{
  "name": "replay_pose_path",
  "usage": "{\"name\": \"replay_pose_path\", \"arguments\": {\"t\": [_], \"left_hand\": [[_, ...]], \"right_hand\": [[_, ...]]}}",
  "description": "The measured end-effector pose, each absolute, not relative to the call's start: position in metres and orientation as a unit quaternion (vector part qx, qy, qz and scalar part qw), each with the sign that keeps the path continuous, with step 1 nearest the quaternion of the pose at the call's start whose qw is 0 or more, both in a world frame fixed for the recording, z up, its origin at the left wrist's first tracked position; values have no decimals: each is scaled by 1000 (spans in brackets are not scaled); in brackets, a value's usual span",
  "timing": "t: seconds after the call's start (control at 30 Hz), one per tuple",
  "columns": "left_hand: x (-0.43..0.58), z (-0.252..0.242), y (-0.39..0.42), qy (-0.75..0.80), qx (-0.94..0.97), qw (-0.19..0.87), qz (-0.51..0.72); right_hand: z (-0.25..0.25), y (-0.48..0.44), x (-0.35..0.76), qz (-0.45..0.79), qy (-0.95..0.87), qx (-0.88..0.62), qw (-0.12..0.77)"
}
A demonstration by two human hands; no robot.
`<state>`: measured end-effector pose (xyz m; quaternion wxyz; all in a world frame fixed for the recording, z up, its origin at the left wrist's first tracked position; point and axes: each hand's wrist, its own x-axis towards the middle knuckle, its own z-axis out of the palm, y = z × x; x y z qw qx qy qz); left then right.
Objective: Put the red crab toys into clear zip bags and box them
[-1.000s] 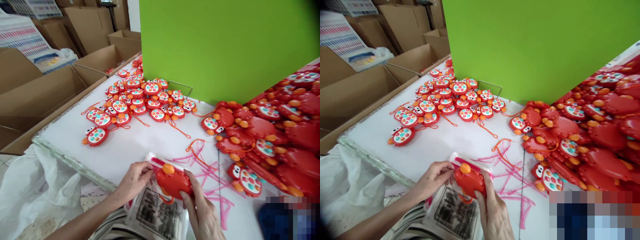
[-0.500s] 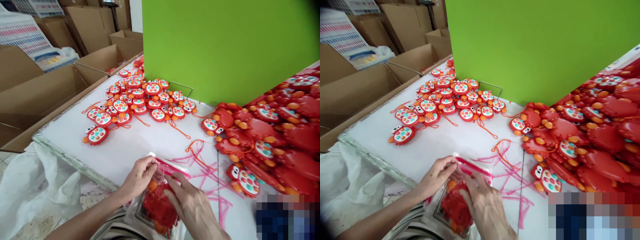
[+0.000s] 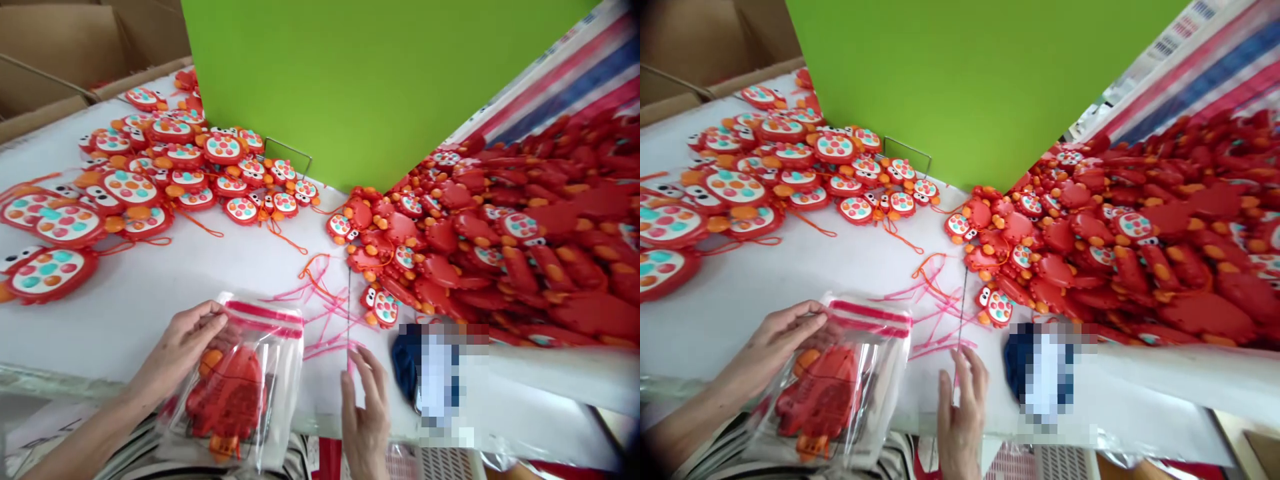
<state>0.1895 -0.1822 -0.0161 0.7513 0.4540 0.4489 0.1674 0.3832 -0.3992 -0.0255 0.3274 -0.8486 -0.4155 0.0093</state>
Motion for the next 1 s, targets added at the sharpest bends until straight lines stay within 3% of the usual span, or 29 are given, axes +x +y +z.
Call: {"name": "replay_pose_path", "arguments": {"t": [0.2, 0.4, 1.0], "left_hand": [[194, -10, -181, 476, 455, 732, 174], [196, -9, -181, 496, 458, 717, 173], [197, -13, -183, 508, 486, 687, 187]], "right_hand": [[-59, -496, 409, -121, -255, -935, 215], [-77, -516, 428, -210, -272, -925, 163], [-83, -516, 435, -211, -253, -937, 113]]}}
